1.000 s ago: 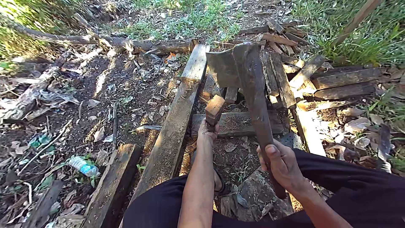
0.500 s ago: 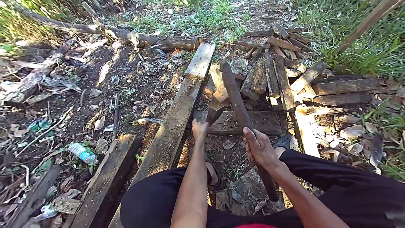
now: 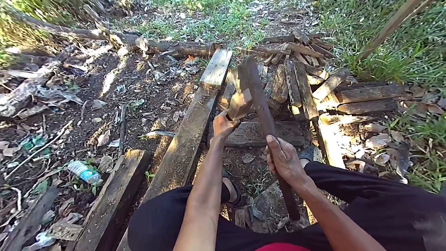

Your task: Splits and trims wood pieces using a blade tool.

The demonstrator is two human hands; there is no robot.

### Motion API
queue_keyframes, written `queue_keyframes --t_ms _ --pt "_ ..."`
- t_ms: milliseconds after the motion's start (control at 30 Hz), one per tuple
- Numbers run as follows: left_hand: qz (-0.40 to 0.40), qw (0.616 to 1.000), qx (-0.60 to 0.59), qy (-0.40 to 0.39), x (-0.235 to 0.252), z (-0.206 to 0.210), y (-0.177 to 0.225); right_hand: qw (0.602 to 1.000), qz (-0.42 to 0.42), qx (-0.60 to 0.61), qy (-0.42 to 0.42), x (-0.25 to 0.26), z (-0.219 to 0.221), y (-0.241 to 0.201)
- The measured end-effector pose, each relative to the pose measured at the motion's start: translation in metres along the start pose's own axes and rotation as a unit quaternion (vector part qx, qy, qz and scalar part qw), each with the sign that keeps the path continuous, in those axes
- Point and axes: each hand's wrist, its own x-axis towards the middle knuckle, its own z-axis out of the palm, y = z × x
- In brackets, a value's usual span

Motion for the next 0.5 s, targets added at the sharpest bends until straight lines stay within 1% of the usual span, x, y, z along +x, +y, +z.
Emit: queue_keyframes --t_ms 33,100,200,267,400,500 --pt "0.013 1.000 -0.008 -0.002 0.002 -0.003 0.005 1.000 -0.010 -0.001 0.008 0.000 0.000 -0.002" --pt "0.010 1.000 -0.029 -0.006 0.006 -0.002 0.006 1.000 -0.021 -0.015 0.008 0.006 0.000 -0.001" --pt "-0.027 0.998 -0.043 -0.029 0.000 0.013 -0.020 0.998 -0.001 -0.061 -0.003 0.016 0.009 0.021" --pt "-0.041 0.998 -0.028 -0.034 0.003 0.014 -0.026 0.997 -0.006 -0.083 -0.003 0.020 0.010 0.026" --pt "-0.040 0.998 -0.017 -0.055 -0.002 0.012 -0.029 0.999 0.018 -0.005 -0.027 0.001 0.000 0.014" --pt "-0.033 0.998 -0.032 -0.053 -0.004 0.018 -0.021 1.000 0.017 0.022 -0.009 -0.011 -0.005 0.005"
